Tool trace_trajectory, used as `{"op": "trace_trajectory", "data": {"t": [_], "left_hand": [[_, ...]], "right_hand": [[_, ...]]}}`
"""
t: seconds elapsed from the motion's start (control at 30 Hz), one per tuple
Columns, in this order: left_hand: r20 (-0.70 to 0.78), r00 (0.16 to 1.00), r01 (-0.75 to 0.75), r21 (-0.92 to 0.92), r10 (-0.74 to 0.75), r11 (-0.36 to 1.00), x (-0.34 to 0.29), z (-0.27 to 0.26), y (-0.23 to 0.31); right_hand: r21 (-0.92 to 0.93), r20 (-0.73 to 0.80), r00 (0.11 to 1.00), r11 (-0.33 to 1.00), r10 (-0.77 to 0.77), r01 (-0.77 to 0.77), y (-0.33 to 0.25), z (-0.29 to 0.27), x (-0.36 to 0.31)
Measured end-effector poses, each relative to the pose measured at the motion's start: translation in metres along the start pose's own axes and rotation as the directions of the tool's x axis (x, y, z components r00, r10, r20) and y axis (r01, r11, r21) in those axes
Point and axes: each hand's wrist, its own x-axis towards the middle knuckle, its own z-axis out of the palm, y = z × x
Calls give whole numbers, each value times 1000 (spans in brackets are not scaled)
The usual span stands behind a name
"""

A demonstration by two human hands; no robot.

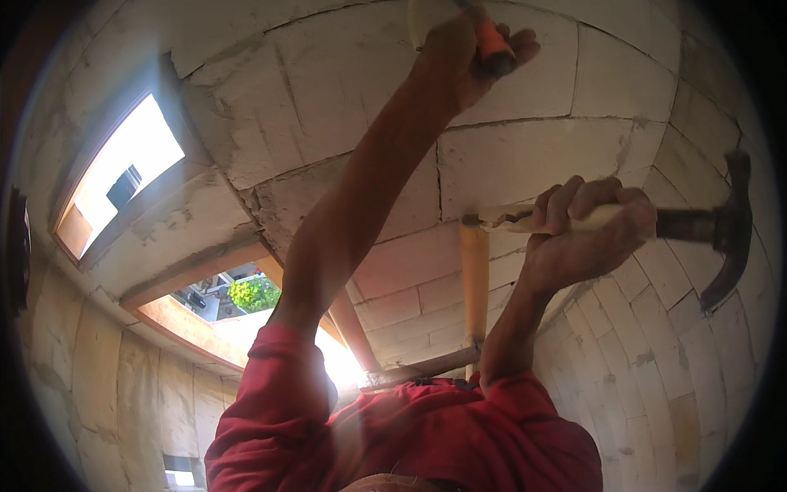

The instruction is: The person uses a hammer and chisel to chip away at a concrete ceiling to create a recess. They then insert a black electrical box into the hole and secure it by hammering nails into the ceiling.

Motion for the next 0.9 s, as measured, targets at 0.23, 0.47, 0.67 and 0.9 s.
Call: {"op": "trace_trajectory", "data": {"t": [0.23, 0.47, 0.67, 0.9], "left_hand": [[323, 944, -6, -204, 74, 979, 81, -14, -15], [309, 942, -107, -97, 132, 990, 71, -13, -12], [74, 972, -227, 57, 223, 972, 53, 12, -26], [242, 964, -80, -135, 111, 988, 61, -13, -13]], "right_hand": [[-99, 170, 984, 992, -60, 77, 2, -6, 2], [281, -18, 909, 871, -416, 404, 7, -25, 9], [-122, 307, 932, 980, 191, -160, 88, -45, -27], [43, 72, 975, 977, -211, 208, 57, -20, -13]]}}
